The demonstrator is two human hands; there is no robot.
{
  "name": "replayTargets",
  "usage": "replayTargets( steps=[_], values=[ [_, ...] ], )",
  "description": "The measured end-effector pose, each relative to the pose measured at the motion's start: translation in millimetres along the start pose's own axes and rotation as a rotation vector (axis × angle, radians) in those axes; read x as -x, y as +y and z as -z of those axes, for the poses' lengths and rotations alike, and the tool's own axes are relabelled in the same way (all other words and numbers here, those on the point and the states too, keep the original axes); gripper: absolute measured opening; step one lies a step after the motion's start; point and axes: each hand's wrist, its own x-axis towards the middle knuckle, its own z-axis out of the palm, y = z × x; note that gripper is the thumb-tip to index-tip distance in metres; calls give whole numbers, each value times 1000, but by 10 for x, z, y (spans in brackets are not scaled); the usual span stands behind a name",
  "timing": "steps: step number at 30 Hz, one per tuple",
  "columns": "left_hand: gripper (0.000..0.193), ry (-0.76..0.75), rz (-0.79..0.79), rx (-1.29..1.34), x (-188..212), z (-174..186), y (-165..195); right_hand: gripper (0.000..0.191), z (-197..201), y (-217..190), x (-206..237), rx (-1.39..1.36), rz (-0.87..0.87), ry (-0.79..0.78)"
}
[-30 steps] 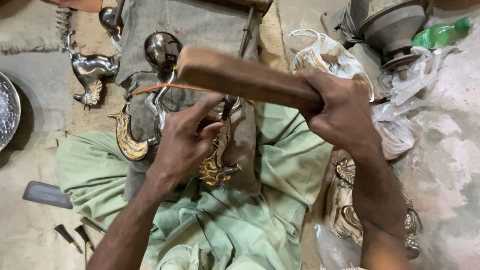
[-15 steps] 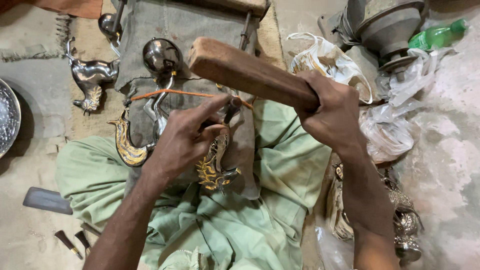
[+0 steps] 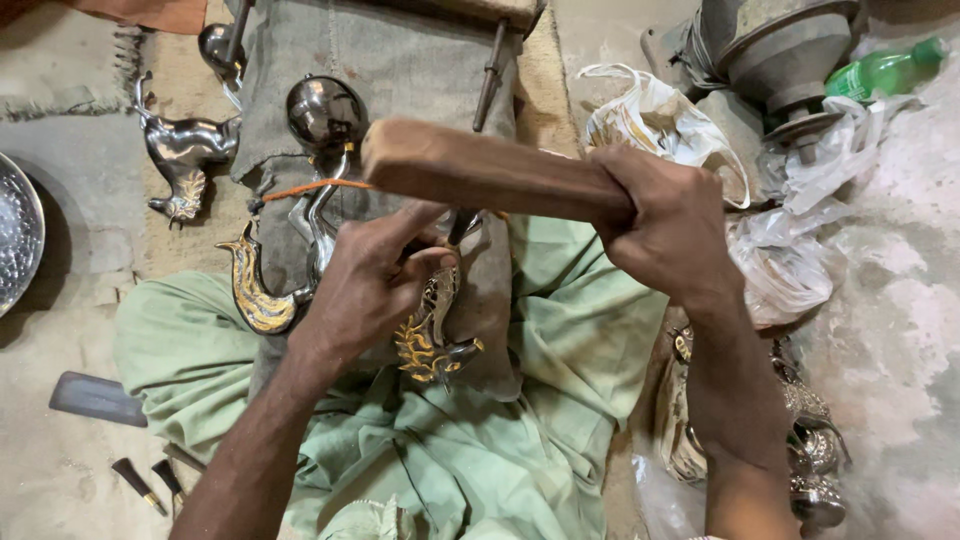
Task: The person sits cross-legged on the floor and uses a hammer and chisel to emboss a decorative pattern into a metal object shaped like a deer. They repeatedly strike the chisel to create textured details on the surface.
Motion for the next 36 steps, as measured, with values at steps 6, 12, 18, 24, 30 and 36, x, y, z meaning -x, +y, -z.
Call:
replayTargets(
  steps=[6, 12, 18, 24, 30, 36],
  values=[
    [68, -2, 23, -83, -20, 0, -2, 35, 25, -51, -27, 61, -43, -4],
    [70, 12, 19, -46, -45, 8, 30, 43, 43, -15, 5, 110, -98, -31],
    [64, 9, 12, -30, -52, 27, 59, 33, 13, 51, 16, 76, -62, -60],
    [66, -6, 53, -50, -47, 19, 41, 38, 49, 0, -6, -17, -124, -66],
    [69, -18, 68, -58, -46, -2, 13, 37, 46, -115, -19, -159, -175, 12],
    [69, -12, 42, -68, -55, 4, 36, 24, 55, -90, 17, -72, -218, 1]
  ],
)
